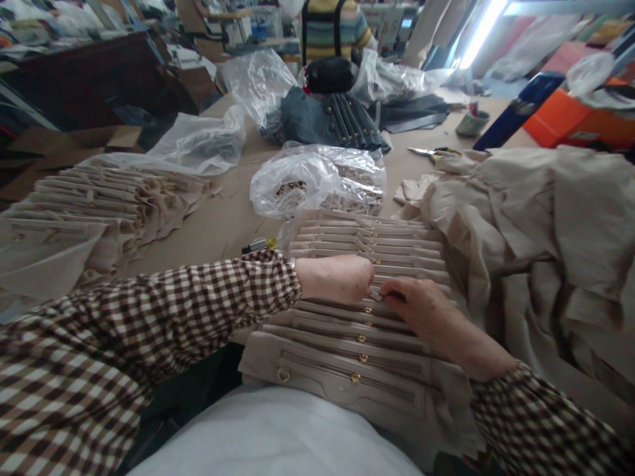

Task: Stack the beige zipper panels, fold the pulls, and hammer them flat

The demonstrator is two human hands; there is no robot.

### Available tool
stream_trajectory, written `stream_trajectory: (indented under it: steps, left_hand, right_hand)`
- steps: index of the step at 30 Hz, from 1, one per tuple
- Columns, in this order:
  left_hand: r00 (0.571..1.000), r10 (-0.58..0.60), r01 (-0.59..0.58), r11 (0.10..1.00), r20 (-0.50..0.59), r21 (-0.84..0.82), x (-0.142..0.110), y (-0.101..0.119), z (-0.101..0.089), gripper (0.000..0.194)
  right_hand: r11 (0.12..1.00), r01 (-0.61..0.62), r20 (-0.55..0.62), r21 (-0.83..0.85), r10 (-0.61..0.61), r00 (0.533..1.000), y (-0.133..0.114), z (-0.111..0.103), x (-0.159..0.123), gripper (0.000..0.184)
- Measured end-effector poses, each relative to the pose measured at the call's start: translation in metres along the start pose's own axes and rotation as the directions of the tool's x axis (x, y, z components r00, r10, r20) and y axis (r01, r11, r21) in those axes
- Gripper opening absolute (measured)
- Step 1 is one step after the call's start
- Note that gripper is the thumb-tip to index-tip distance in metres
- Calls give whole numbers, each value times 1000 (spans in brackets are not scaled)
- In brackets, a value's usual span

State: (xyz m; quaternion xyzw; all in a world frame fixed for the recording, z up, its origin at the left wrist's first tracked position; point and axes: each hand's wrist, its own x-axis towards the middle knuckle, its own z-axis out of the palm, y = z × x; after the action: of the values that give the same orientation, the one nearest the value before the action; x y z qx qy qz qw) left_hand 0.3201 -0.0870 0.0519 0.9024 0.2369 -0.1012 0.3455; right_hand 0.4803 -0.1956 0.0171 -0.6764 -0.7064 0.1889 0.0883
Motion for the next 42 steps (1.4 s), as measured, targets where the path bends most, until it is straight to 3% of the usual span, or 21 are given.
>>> stream_trajectory:
  steps: [6, 12, 14, 16, 18, 20, 21, 25, 28, 33, 36, 39, 42]
  left_hand:
    - [995, -75, 62, 983, 67, 175, -3, 7, -2, 19]
    - [995, -79, 75, 996, 59, 54, -10, -4, -10, 22]
    - [994, -94, 99, 989, 50, -110, -16, -11, -15, 23]
    - [992, -93, 121, 880, 83, -459, -23, -16, -20, 23]
    - [993, -27, 110, 590, 117, -800, -30, -20, -23, 29]
    - [993, 54, 81, 330, 105, -941, -36, -20, -24, 38]
    - [993, 84, 61, 249, 84, -966, -38, -18, -24, 41]
    - [992, 125, -8, 132, 9, -991, -39, -9, -19, 43]
    - [991, 131, -22, 109, -8, -994, -37, -4, -15, 42]
    - [990, 135, -57, 73, -47, -996, -34, -4, -12, 38]
    - [985, 140, -109, 56, -101, -992, -35, -3, -13, 33]
    - [986, 127, -118, 61, -109, -991, -36, -2, -15, 33]
    - [994, 70, -88, 78, -83, -993, -36, -4, -15, 34]
  right_hand:
    - [994, -2, 13, -107, 3, 1000, -10, -1, 1, 15]
    - [999, -45, 31, 12, 44, 999, -7, -4, 5, 13]
    - [992, -33, -59, 120, 40, 997, -5, -7, 4, 12]
    - [954, -6, -152, 300, 54, 987, -7, -11, 3, 12]
    - [842, 15, -148, 540, 77, 986, -14, -14, 3, 13]
    - [639, -18, -40, 769, 76, 996, -25, -14, 5, 17]
    - [515, -54, 29, 855, 58, 998, -31, -13, 5, 22]
    - [40, -196, 196, 980, -1, 981, -48, -3, 8, 34]
    - [-169, -212, 221, 963, 40, 974, -52, 4, 9, 27]
    - [-346, -150, 198, 926, 107, 974, -57, 6, 10, 22]
    - [-405, -64, 131, 912, 140, 982, -63, 5, 12, 23]
    - [-377, 25, 51, 926, 191, 980, -65, 1, 15, 20]
    - [-238, 112, -40, 965, 288, 957, -58, -8, 15, 19]
